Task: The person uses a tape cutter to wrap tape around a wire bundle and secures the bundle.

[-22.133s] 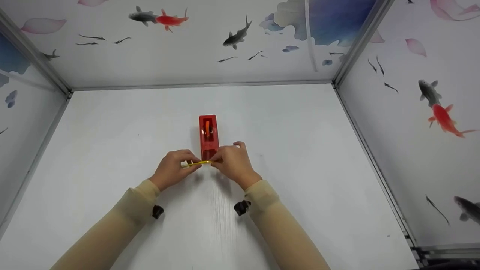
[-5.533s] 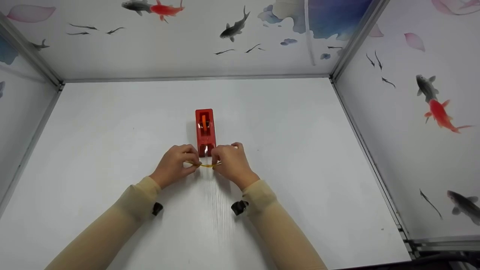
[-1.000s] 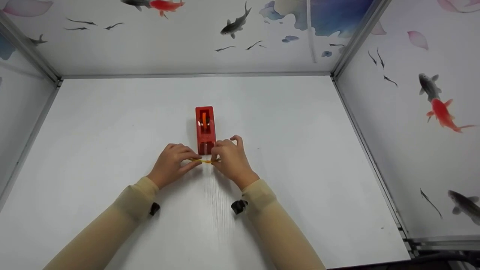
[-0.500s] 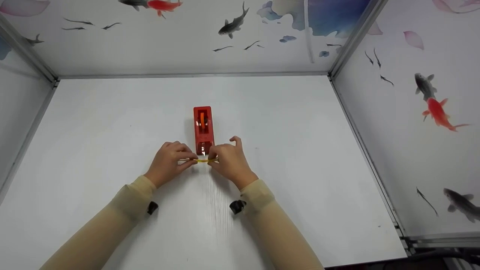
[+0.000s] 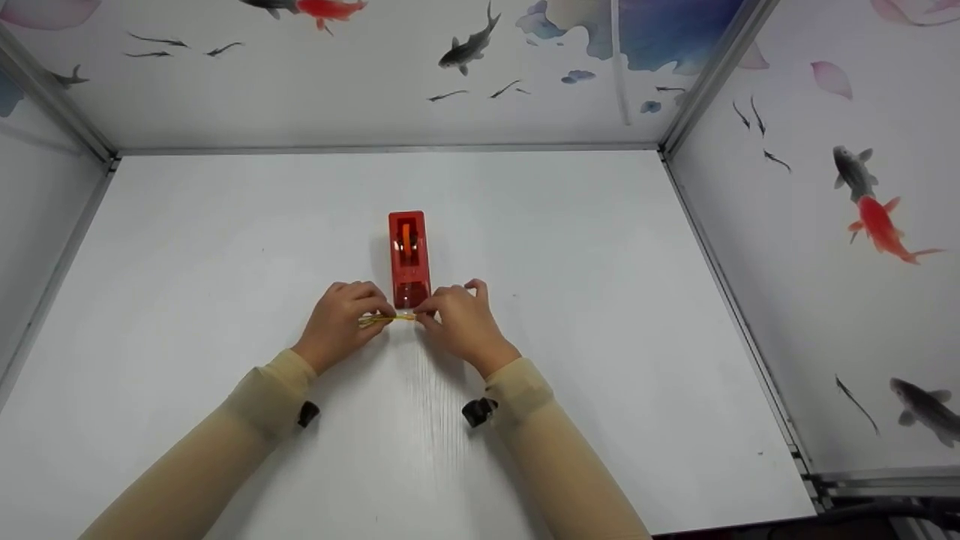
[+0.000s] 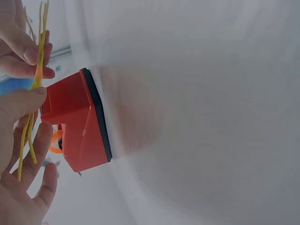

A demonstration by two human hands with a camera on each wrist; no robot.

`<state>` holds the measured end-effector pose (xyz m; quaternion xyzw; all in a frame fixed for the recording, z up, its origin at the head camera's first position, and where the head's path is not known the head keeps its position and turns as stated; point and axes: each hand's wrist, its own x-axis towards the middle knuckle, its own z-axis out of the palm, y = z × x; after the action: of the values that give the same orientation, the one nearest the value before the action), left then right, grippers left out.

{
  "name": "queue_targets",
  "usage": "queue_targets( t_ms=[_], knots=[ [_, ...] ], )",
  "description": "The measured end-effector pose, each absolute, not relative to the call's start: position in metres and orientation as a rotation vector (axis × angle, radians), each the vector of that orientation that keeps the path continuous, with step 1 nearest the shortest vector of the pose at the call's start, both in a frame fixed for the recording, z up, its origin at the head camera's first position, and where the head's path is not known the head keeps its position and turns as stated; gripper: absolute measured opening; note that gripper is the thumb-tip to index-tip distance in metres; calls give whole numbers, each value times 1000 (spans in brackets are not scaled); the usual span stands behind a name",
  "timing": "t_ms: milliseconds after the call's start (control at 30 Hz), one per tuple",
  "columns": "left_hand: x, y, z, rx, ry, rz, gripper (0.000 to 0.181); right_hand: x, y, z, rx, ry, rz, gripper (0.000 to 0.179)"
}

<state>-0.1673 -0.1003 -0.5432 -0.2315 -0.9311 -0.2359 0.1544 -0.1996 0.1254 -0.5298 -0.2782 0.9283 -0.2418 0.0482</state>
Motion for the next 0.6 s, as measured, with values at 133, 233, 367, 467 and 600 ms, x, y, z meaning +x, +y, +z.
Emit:
queue_targets(
  t_ms=[133, 233, 367, 467, 600],
  knots=[
    [-167, -100, -542, -640, -2657, -696, 9, -199, 125, -530, -847, 2803, -748, 16],
    [-167, -100, -541, -636, -2656, -698, 8, -199, 124, -531, -843, 2775, -756, 18],
    [-167, -99, -542, -640, -2662, -699, 8, -202, 123, -532, -825, 2734, -788, 15],
    [-166, -98, -543, -644, -2666, -712, 9, -202, 124, -532, -782, 2706, -840, 12],
    [-165, -98, -543, -649, -2674, -754, 13, -202, 126, -532, -750, 2701, -898, 10]
  ],
)
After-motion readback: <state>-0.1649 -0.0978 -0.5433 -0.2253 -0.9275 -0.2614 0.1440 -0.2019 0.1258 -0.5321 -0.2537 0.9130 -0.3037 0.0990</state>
